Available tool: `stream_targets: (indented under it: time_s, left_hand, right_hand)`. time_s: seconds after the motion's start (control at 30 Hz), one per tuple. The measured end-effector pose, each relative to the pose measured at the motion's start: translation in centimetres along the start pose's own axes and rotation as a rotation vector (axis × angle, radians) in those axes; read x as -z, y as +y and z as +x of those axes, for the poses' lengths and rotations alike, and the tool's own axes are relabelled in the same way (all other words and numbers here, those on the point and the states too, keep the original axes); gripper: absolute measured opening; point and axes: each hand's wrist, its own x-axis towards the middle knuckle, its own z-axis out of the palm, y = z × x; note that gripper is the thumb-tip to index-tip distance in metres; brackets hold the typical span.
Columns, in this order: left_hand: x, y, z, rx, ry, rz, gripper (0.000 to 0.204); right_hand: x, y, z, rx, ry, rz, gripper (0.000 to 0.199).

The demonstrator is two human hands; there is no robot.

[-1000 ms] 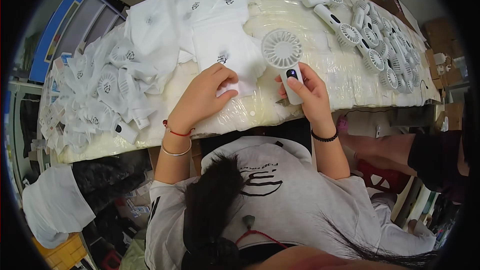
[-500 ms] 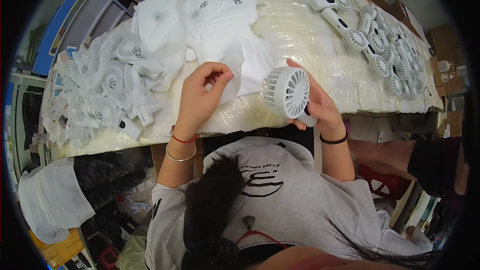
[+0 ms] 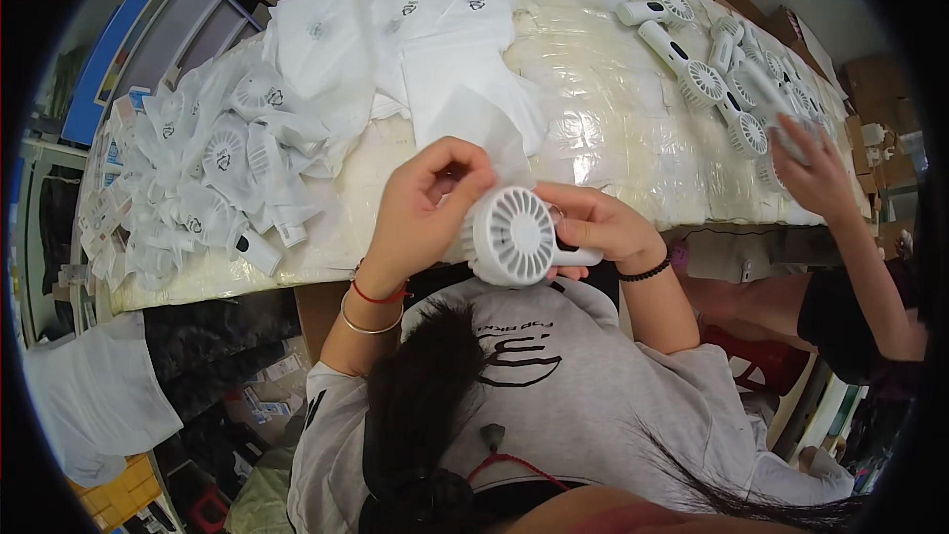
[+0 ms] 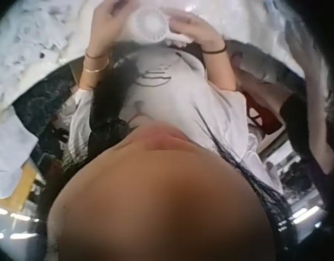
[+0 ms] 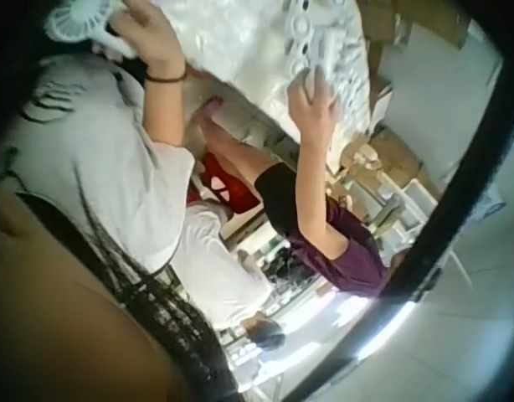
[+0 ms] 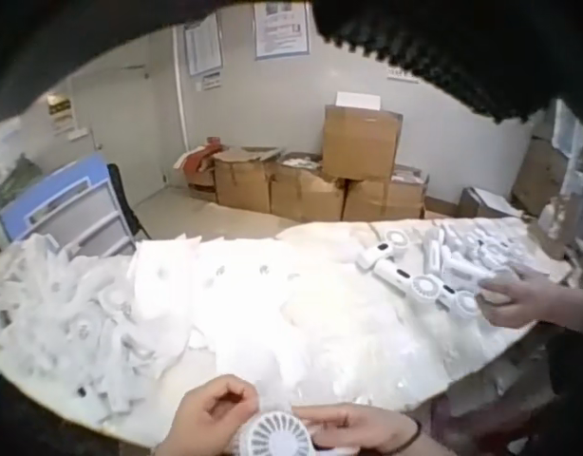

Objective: Packaging small portable fans into individual plastic bags at a production workbench.

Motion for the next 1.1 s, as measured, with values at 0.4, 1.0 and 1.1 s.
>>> stream_targets:
  time_s: [0.4, 1.0, 1.1]
  left_hand:
    - [1.8, -0.8, -0.2, -0.617, 0.114, 0.496, 0.010]
    - [0.4, -0.9, -0.4, -0.799, 0.270, 0.861, 0.014]
    - [1.5, 0.1, -0.2, -0.724, 0.301, 0.904, 0.015]
  right_hand:
    - [-4.2, 0.4, 2.4, 0.087, 0.553, -0.052, 0.055]
    - [-4.8, 3.4, 4.6, 0.265, 0.648, -0.925, 0.058]
    - [-6.0, 2.6, 5.3, 0.156, 0.599, -1.427, 0.059]
